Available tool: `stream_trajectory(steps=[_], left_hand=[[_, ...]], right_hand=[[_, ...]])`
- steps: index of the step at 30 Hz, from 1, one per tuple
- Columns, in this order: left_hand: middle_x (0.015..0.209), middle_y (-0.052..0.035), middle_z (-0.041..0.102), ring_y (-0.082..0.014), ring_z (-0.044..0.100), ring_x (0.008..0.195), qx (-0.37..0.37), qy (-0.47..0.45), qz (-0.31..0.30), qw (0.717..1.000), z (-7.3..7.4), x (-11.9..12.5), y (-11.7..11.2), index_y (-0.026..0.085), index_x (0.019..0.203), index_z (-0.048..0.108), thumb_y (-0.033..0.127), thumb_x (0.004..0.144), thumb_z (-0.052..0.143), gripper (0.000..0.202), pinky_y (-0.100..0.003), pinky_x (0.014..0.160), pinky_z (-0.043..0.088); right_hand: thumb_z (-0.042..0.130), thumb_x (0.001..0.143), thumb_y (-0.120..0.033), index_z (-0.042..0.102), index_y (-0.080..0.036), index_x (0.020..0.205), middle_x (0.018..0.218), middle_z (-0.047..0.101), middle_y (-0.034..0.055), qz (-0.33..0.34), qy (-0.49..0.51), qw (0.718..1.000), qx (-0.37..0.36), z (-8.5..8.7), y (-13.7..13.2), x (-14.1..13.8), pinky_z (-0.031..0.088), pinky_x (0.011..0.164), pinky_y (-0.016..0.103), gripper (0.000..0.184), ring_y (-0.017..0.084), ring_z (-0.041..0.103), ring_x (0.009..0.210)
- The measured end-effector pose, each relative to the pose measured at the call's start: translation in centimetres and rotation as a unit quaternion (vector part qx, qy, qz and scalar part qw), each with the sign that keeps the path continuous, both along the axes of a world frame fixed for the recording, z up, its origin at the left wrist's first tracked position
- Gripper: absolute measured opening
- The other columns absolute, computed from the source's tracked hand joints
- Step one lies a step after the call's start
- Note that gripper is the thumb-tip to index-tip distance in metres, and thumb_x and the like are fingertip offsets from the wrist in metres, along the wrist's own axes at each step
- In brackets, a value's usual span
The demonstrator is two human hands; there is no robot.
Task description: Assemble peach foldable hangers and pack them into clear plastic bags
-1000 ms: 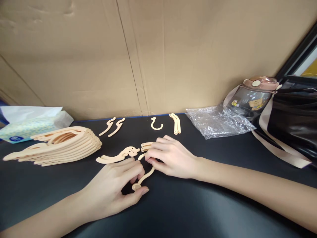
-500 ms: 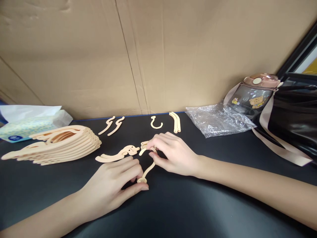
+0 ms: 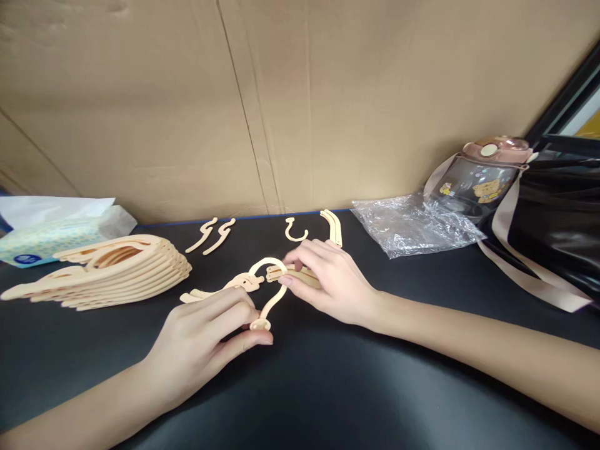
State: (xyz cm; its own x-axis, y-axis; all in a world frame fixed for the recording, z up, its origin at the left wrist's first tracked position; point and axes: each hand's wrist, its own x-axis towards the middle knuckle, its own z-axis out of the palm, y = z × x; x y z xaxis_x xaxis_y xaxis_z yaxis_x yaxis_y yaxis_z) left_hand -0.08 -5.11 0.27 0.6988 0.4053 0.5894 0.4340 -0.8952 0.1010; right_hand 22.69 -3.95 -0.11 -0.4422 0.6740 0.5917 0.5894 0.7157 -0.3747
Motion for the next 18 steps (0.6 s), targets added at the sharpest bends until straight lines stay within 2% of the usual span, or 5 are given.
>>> stream_trajectory(steps=[3, 6, 9, 13, 18], left_hand=[[0.066, 0.0045, 0.054, -0.0083, 0.049, 0.056, -0.005, 0.001, -0.008, 1.0, -0.2, 0.0, 0.1, 0.018, 0.072, 0.055, 0.036, 0.096, 0.053, 0.03, -0.022, 0.054, 0.035], [0.067, 0.0051, 0.055, -0.0079, 0.049, 0.056, -0.009, 0.005, -0.028, 1.0, -0.6, 0.1, 0.2, 0.019, 0.075, 0.057, 0.035, 0.096, 0.054, 0.027, -0.022, 0.054, 0.035], [0.071, 0.0048, 0.058, -0.0089, 0.052, 0.061, -0.033, 0.019, -0.026, 0.999, -0.6, 0.2, 0.3, 0.02, 0.08, 0.06, 0.032, 0.096, 0.055, 0.02, -0.022, 0.057, 0.037], [0.073, 0.0031, 0.061, -0.0113, 0.055, 0.066, -0.05, 0.027, -0.016, 0.998, -0.3, 0.2, 0.3, 0.019, 0.086, 0.062, 0.021, 0.096, 0.053, 0.014, -0.023, 0.061, 0.04], [0.077, 0.001, 0.063, -0.0147, 0.054, 0.072, -0.024, 0.047, -0.027, 0.998, -0.2, 0.3, 0.1, 0.019, 0.087, 0.065, 0.018, 0.095, 0.051, 0.016, -0.027, 0.065, 0.042]], right_hand=[[0.049, 0.097, -0.034, 0.053, -0.018, 0.074, 0.071, 0.057, -0.0003, 0.023, -0.029, 0.999, -0.029, 0.4, 0.1, -0.1, 0.036, 0.07, 0.031, 0.028, 0.013, 0.048, 0.069], [0.052, 0.095, -0.036, 0.051, -0.018, 0.069, 0.068, 0.053, -0.001, 0.071, 0.007, 0.992, -0.101, 0.5, 0.3, -0.1, 0.036, 0.065, 0.028, 0.031, 0.013, 0.045, 0.068], [0.055, 0.093, -0.04, 0.051, -0.019, 0.065, 0.066, 0.047, -0.0017, 0.097, 0.073, 0.972, -0.203, 0.5, 0.7, 0.1, 0.036, 0.06, 0.027, 0.035, 0.013, 0.043, 0.066], [0.056, 0.091, -0.041, 0.054, -0.018, 0.064, 0.066, 0.045, -0.003, 0.08, 0.139, 0.946, -0.282, 0.6, 1.2, 0.4, 0.034, 0.06, 0.027, 0.036, 0.011, 0.041, 0.063], [0.056, 0.089, -0.046, 0.044, -0.019, 0.058, 0.06, 0.037, -0.0049, 0.039, 0.207, 0.918, -0.336, 0.5, 1.6, 0.5, 0.026, 0.053, 0.026, 0.043, 0.009, 0.033, 0.056]])
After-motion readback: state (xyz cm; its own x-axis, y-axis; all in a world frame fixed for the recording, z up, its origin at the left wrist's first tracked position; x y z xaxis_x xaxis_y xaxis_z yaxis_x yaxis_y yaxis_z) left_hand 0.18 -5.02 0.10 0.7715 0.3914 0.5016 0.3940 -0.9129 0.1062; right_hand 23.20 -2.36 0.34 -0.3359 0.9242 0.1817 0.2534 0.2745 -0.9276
